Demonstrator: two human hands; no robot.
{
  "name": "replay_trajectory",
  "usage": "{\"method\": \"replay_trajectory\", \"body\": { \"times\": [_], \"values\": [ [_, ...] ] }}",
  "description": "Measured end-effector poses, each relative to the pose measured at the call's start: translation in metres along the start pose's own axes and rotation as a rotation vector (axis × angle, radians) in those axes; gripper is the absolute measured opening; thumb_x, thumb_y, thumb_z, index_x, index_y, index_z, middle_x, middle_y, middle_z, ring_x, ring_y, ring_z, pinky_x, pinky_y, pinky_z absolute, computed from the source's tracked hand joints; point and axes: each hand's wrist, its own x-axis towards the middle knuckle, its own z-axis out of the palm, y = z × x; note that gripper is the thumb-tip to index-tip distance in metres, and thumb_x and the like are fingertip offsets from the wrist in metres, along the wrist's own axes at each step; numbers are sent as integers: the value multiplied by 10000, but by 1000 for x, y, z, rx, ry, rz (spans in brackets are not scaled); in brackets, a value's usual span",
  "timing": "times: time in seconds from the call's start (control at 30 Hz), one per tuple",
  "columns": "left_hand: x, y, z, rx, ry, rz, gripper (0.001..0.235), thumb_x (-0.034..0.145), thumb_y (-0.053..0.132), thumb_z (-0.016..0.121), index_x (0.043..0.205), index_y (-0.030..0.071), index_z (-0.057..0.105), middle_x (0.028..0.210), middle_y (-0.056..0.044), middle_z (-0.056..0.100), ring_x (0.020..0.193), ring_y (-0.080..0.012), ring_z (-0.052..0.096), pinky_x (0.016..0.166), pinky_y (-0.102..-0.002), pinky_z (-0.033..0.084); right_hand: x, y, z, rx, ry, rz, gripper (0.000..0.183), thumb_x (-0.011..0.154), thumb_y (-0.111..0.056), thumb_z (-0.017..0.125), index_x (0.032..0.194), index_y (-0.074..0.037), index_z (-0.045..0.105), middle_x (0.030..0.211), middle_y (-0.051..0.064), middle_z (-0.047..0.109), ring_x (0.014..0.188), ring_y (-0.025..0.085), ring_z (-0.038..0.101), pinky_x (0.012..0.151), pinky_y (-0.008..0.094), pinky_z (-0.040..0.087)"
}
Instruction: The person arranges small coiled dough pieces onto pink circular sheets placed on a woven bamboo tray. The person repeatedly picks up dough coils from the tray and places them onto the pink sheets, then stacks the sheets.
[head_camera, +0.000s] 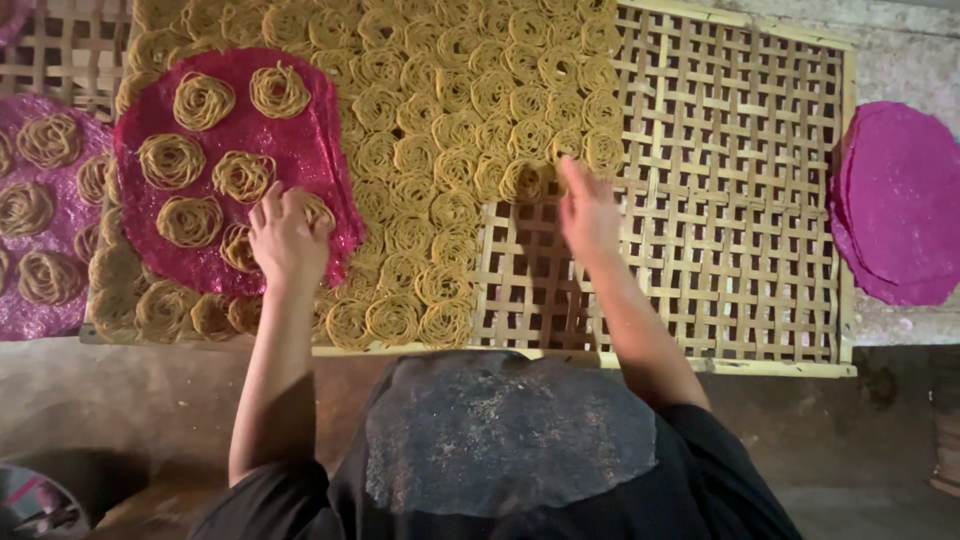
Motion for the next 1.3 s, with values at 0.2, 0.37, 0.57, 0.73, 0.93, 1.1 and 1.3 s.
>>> {"method": "replay_trajectory", "body": {
  "times": [0.2,0.37,0.57,0.73,0.93,1.1,1.3],
  "values": [
    [2,-36,16,-131,11,-19,412,1000,191,690,1363,37,570,1376,-216,550,1234,-422,541,972,-533,528,-10,11,-4,103,36,19,527,902,-84,760,1393,-78,569,1148,162,700,968,295,682,841,415,573],
    [20,-52,35,-71,51,45,212,967,188,718,1091,38,636,1154,-192,631,1135,-358,592,975,-515,532,-8,48,18,42,-34,276,218,929,-174,815,1095,-127,681,948,106,694,823,286,680,733,408,541],
    [20,-48,36,-211,118,95,200,997,175,735,1023,7,629,961,-148,698,875,-277,665,755,-436,570,-8,51,52,206,118,254,272,886,-152,832,1005,-56,606,870,128,668,743,315,661,649,430,522],
    [14,-23,13,-439,14,-19,116,1035,111,664,1069,3,637,893,-111,717,657,-169,673,526,-308,540,8,50,48,273,116,382,193,918,-104,742,1040,-54,601,839,110,683,717,271,682,649,416,534],
    [-5,44,-22,-798,37,120,99,1029,63,618,1110,20,657,900,-124,715,657,-171,662,501,-284,522,7,0,13,-83,368,35,244,897,-113,724,1098,-39,607,963,198,652,838,331,629,667,420,522],
    [-38,149,-40,-998,-270,325,308,907,221,721,1182,86,695,1112,-83,746,887,-114,726,756,-227,635,-14,-79,17,1372,-433,769,359,1049,-323,470,1016,-67,719,917,77,743,844,188,699,740,303,589],
    [-14,113,-45,-585,11,392,331,1007,306,699,1288,137,663,1341,-85,629,1005,-216,684,769,-317,596,-19,-6,12,1407,-31,1084,171,949,-65,679,1120,-61,667,1088,65,742,1007,184,716,938,373,591]
  ]
}}
